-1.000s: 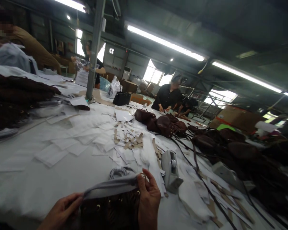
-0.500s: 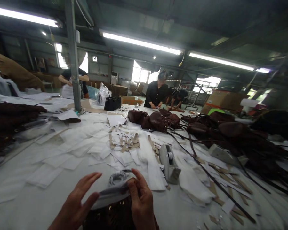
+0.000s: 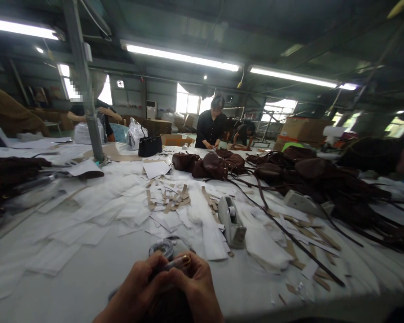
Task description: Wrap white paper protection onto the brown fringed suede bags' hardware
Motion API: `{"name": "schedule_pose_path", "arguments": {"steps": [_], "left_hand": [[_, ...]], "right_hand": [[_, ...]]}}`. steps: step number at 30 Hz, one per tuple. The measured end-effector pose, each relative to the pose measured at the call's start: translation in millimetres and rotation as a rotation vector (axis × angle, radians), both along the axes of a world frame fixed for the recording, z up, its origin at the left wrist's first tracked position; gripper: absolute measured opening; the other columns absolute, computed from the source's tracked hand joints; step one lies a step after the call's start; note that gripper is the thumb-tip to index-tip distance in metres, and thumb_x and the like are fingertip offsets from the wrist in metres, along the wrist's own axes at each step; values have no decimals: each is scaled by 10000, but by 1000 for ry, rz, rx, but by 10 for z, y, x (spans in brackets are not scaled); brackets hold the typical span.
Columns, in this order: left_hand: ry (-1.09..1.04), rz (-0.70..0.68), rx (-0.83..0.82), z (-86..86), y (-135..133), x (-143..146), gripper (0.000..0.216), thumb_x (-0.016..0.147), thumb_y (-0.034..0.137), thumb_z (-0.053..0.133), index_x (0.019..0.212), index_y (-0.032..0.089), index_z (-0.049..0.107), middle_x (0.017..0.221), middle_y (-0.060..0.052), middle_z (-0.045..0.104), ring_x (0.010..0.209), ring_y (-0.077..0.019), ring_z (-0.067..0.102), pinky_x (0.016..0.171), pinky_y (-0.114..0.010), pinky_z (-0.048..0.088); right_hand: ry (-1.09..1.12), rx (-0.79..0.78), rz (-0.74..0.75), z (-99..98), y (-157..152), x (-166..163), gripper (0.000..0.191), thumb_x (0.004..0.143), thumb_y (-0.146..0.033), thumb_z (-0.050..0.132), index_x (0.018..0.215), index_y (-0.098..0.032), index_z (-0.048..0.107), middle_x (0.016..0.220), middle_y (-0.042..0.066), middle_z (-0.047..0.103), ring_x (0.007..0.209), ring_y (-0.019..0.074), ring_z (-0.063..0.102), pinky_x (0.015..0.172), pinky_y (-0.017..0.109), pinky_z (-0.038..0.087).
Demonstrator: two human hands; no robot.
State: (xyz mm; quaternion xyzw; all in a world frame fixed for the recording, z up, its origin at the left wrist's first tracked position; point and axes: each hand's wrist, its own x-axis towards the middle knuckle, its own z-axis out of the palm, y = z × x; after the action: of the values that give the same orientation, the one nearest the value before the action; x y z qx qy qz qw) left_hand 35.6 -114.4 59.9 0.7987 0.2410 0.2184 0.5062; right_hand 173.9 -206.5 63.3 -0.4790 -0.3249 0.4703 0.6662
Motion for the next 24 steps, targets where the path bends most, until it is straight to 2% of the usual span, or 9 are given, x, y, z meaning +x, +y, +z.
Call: {"name": "schedule_pose_path", "arguments": {"steps": [3, 6, 9, 13, 16, 18, 21, 24], "left_hand": [[-32, -9, -41, -7, -16, 31, 272, 872, 421, 518, 865, 165, 607, 738, -17, 641, 686, -167, 562, 621, -226, 423], [-31, -62, -89, 26, -11, 50, 297, 876, 417, 509, 939, 156, 635, 815, -42, 672, 755, -190, 595, 667, -237, 451], [-3, -134, -92, 123, 35, 12, 349, 905, 426, 461, 1069, 171, 634, 925, -54, 695, 837, -205, 621, 731, -248, 469], [91, -121, -12, 276, 138, -87, 340, 907, 404, 484, 1145, 206, 623, 1074, -46, 686, 989, -221, 608, 849, -259, 451], [104, -218, 1, 346, 170, -95, 352, 909, 409, 475, 1142, 191, 622, 1011, -42, 688, 896, -210, 615, 789, -258, 464], [96, -271, 0, 360, 166, -65, 361, 907, 418, 471, 1114, 169, 632, 946, -40, 682, 819, -198, 604, 731, -252, 465], [95, -269, -18, 329, 157, -22, 377, 901, 425, 477, 1101, 149, 637, 882, -40, 667, 766, -187, 583, 686, -242, 453], [97, -243, -44, 266, 160, -6, 358, 898, 420, 484, 1047, 141, 651, 826, -31, 649, 720, -169, 556, 656, -232, 437]], "right_hand": [[-40, 0, -48, -34, 9, -1, 201, 733, -325, 733, 745, -150, 635, 644, -32, 552, 593, 89, 475, 564, 201, 400], [-176, -10, -99, -69, -14, 15, 197, 775, -342, 688, 789, -147, 666, 667, -14, 573, 617, 104, 494, 572, 205, 404], [-282, -19, -156, -78, -37, 30, 221, 789, -352, 667, 885, -154, 684, 717, 10, 616, 650, 128, 530, 579, 216, 428], [-317, -23, -194, -59, -20, 45, 262, 779, -369, 674, 927, -153, 682, 697, 7, 610, 611, 123, 519, 540, 214, 422], [-331, -25, -172, -41, -1, 47, 251, 774, -365, 682, 918, -160, 679, 710, 11, 625, 638, 134, 546, 569, 223, 442], [-324, -22, -160, -29, -4, 54, 281, 791, -366, 664, 988, -165, 660, 726, 15, 638, 665, 147, 569, 596, 236, 459], [-364, -18, -174, -15, -33, 84, 318, 835, -374, 613, 1077, -169, 621, 763, 24, 648, 688, 156, 588, 625, 250, 472], [-494, -16, -188, -15, -62, 113, 266, 863, -357, 575, 1054, -178, 625, 815, 34, 663, 734, 163, 607, 679, 260, 483]]}}
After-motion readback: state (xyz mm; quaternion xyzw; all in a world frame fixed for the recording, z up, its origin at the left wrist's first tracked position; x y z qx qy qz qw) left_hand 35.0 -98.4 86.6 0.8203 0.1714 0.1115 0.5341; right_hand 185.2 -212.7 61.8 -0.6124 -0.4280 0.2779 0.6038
